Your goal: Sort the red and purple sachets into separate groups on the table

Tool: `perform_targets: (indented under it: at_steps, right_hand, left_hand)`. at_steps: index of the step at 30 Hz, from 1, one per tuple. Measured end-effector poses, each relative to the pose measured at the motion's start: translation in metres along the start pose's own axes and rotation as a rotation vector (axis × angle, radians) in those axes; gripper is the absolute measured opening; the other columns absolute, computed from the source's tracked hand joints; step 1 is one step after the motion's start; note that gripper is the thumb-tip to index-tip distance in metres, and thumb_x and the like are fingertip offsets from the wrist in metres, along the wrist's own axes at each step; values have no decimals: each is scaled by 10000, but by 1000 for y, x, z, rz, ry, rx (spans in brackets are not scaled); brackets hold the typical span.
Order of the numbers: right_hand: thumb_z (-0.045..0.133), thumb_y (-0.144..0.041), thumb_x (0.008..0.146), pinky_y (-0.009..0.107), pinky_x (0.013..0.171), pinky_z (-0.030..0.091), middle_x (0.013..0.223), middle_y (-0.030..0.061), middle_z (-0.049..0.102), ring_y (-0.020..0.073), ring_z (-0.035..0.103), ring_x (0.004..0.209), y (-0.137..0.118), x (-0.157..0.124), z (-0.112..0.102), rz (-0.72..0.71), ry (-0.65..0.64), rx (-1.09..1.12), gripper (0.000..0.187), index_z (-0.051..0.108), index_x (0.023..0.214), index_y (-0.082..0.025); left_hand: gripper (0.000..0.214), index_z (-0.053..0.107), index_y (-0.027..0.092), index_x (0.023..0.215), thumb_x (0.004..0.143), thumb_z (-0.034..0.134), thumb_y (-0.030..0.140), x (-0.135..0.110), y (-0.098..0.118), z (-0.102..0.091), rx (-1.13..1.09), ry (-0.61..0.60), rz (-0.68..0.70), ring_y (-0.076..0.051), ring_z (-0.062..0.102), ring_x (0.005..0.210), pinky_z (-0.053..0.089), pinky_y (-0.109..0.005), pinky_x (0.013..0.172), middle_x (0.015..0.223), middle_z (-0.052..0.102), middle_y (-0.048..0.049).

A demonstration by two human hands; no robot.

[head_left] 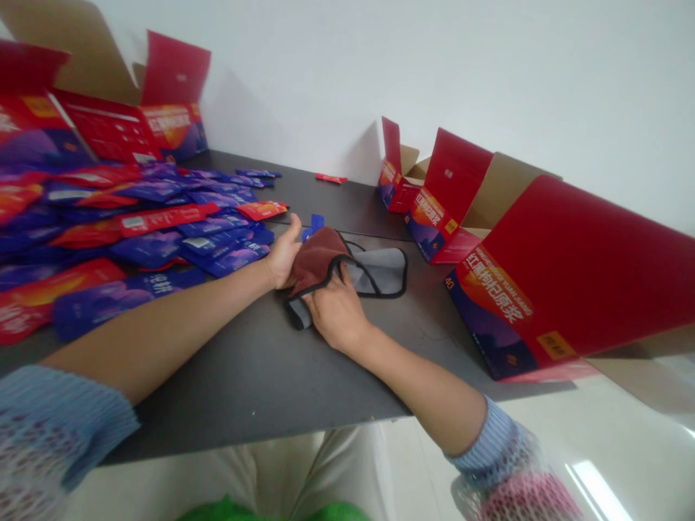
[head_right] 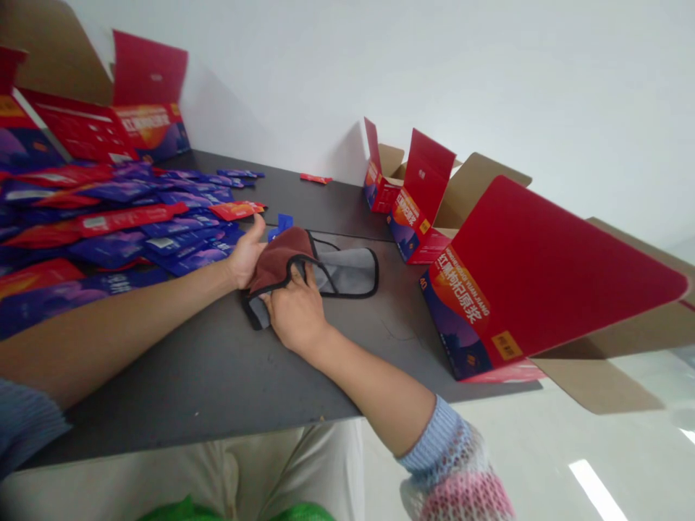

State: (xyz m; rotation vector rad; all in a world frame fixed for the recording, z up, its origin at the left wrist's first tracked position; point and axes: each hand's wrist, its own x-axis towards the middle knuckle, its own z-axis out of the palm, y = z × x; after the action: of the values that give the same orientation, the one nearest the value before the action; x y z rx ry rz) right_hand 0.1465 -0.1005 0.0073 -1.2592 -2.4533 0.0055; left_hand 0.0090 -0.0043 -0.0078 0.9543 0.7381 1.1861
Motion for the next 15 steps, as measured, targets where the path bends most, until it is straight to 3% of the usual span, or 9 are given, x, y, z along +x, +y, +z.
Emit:
perform_targets:
  at_steps: [5, 9, 12, 15]
  right_hand:
    - [388, -342, 1045, 466, 1210, 225, 1336, 156, 644, 282, 472, 1365, 13, 8, -6, -71, -1, -31, 399, 672, 1225, -128]
    - [340, -393, 1057, 451, 1169, 288, 1277, 174, 664, 281, 519, 1317, 32, 23, -8, 27, 99, -29, 456, 670, 1208, -116]
    - [298, -403, 1065, 430, 1136, 335, 1274, 180, 662, 276, 552, 1280, 39, 28, -8, 57, 116, -18, 492, 659, 1220, -107]
    - [276, -426, 1068, 432, 1167, 295, 1283, 180, 660, 264, 553, 1279, 35, 26, -4, 14, 88, -53, 522, 645, 1235, -96]
  left_hand:
    - [634, 727, 200, 984, 863, 466, 765, 1, -7, 3, -19, -51, -70, -322, 725, 924, 579, -441, 780, 849, 747, -109]
    - [564, 724, 200, 1029, 842, 564, 708, -8, -6, 8, -48, -114, -145, -342, 719, 961, 569, -459, 845, 895, 760, -123]
    - [741, 706, 174, 1099, 858, 399, 804, -13, 1, 9, -115, -254, -320, -349, 712, 995, 562, -454, 881, 914, 760, -135]
    - [939, 693, 137, 1145, 853, 170, 861, -10, 10, 5, -221, -331, -489, -345, 704, 1024, 568, -421, 876, 948, 756, -152]
